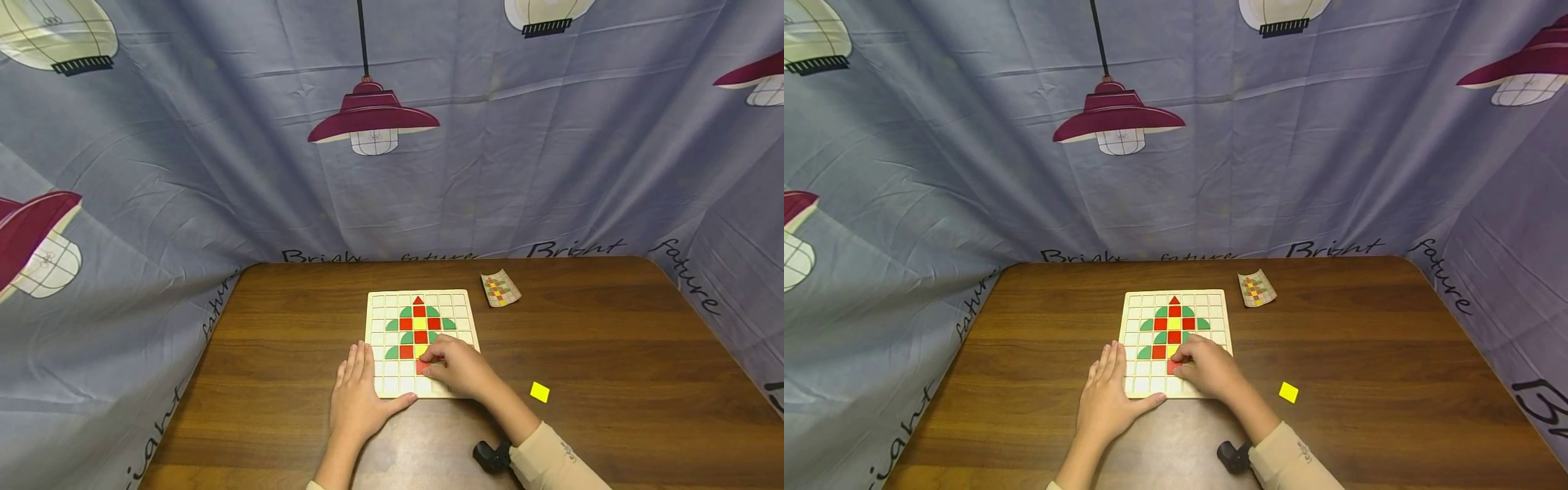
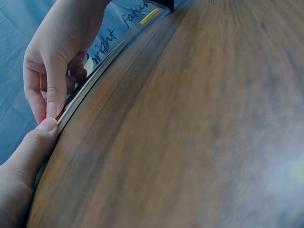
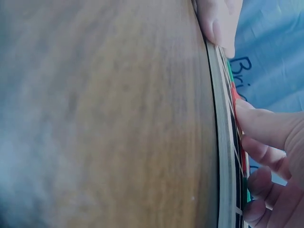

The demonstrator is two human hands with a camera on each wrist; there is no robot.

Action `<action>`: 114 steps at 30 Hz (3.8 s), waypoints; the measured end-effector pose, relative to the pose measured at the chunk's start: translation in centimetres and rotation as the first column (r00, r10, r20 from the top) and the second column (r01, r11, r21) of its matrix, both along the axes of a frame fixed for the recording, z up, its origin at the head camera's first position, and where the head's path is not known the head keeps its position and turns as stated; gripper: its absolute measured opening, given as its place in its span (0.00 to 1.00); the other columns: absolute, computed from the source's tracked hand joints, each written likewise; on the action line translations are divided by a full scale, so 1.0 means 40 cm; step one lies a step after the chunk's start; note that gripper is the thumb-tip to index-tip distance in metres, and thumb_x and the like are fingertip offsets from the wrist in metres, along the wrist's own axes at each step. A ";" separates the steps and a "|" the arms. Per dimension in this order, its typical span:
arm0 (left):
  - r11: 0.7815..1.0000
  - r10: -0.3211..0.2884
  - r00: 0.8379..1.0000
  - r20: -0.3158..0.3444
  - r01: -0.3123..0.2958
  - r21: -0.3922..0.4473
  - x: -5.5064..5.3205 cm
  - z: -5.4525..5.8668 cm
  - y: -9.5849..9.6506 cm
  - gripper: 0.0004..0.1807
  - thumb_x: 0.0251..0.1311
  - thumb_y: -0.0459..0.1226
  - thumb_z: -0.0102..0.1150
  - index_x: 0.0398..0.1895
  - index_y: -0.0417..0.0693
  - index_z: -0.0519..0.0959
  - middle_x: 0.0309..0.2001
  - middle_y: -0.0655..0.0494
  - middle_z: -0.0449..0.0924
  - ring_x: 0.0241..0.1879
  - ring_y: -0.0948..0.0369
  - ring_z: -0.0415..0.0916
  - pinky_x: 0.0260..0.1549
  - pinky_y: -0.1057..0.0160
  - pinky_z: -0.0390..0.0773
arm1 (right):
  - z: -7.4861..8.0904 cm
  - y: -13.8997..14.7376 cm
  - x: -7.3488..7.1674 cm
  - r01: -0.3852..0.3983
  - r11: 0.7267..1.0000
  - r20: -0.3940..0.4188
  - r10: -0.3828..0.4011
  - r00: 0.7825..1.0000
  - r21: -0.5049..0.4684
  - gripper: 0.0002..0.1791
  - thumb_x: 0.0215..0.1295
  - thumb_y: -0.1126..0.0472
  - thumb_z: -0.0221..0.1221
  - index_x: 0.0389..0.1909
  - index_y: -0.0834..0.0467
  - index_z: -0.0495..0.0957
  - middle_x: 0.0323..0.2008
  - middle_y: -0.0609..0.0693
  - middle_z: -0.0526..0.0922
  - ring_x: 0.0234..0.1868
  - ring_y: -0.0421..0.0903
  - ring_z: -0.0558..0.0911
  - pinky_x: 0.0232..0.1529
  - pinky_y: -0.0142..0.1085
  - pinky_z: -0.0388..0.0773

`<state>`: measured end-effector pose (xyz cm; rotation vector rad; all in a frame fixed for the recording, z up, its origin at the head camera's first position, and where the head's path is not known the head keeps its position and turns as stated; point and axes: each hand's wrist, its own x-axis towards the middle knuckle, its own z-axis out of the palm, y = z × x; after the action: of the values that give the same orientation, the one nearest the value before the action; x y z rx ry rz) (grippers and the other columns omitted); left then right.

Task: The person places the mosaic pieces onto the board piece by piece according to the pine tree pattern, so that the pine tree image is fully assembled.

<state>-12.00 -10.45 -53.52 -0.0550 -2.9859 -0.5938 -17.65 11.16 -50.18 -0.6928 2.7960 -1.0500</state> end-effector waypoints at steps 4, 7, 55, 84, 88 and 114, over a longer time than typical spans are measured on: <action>1.000 0.004 1.000 -0.001 -0.004 0.000 0.001 0.001 0.000 0.73 0.37 0.83 0.50 0.77 0.39 0.55 0.78 0.47 0.52 0.79 0.53 0.47 0.77 0.50 0.53 | 0.003 -0.003 0.003 -0.012 1.000 -0.026 0.012 1.000 0.020 0.03 0.57 0.60 0.70 0.33 0.50 0.88 0.32 0.38 0.82 0.36 0.36 0.79 0.38 0.30 0.77; 1.000 0.006 1.000 0.004 -0.006 0.000 0.001 0.000 0.001 0.73 0.37 0.83 0.50 0.77 0.40 0.55 0.79 0.47 0.51 0.79 0.53 0.47 0.77 0.50 0.53 | 0.007 -0.003 0.007 -0.015 0.999 -0.030 0.016 0.999 0.038 0.03 0.57 0.60 0.70 0.33 0.51 0.89 0.32 0.38 0.81 0.34 0.36 0.79 0.36 0.30 0.76; 1.000 0.006 1.000 -0.012 -0.006 0.009 -0.002 -0.007 -0.003 0.73 0.35 0.83 0.50 0.78 0.41 0.54 0.79 0.48 0.52 0.79 0.53 0.48 0.76 0.50 0.54 | 0.056 0.387 0.106 0.113 0.966 0.197 -0.161 0.967 0.232 0.16 0.52 0.55 0.74 0.34 0.49 0.74 0.30 0.42 0.75 0.31 0.37 0.71 0.30 0.29 0.68; 1.000 -0.003 0.999 -0.032 0.003 -0.009 -0.001 -0.011 -0.001 0.73 0.37 0.84 0.49 0.77 0.40 0.55 0.78 0.47 0.53 0.79 0.53 0.49 0.76 0.49 0.55 | 0.013 0.011 0.057 0.034 0.999 0.124 -0.030 0.992 -0.026 0.09 0.56 0.60 0.70 0.32 0.48 0.79 0.25 0.36 0.76 0.24 0.34 0.70 0.26 0.28 0.71; 1.000 -0.002 1.000 -0.030 0.002 -0.014 -0.002 -0.012 -0.001 0.73 0.37 0.84 0.48 0.77 0.41 0.55 0.78 0.48 0.52 0.79 0.53 0.48 0.76 0.49 0.55 | 0.009 0.001 0.061 0.051 0.999 0.080 -0.051 0.995 -0.002 0.10 0.55 0.59 0.72 0.31 0.46 0.79 0.27 0.37 0.76 0.27 0.35 0.71 0.30 0.27 0.70; 1.000 -0.001 1.000 -0.007 0.001 0.001 -0.003 -0.008 -0.002 0.73 0.36 0.85 0.46 0.78 0.41 0.54 0.79 0.49 0.51 0.80 0.54 0.46 0.77 0.50 0.53 | 0.010 -0.010 0.066 0.071 0.992 -0.013 -0.070 0.997 0.108 0.06 0.58 0.55 0.70 0.33 0.46 0.81 0.36 0.35 0.80 0.37 0.35 0.77 0.40 0.34 0.77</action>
<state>-12.12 -10.53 -53.83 -0.0590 -2.9786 -0.5941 -15.02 10.77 -49.77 -0.5927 2.8797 -0.8996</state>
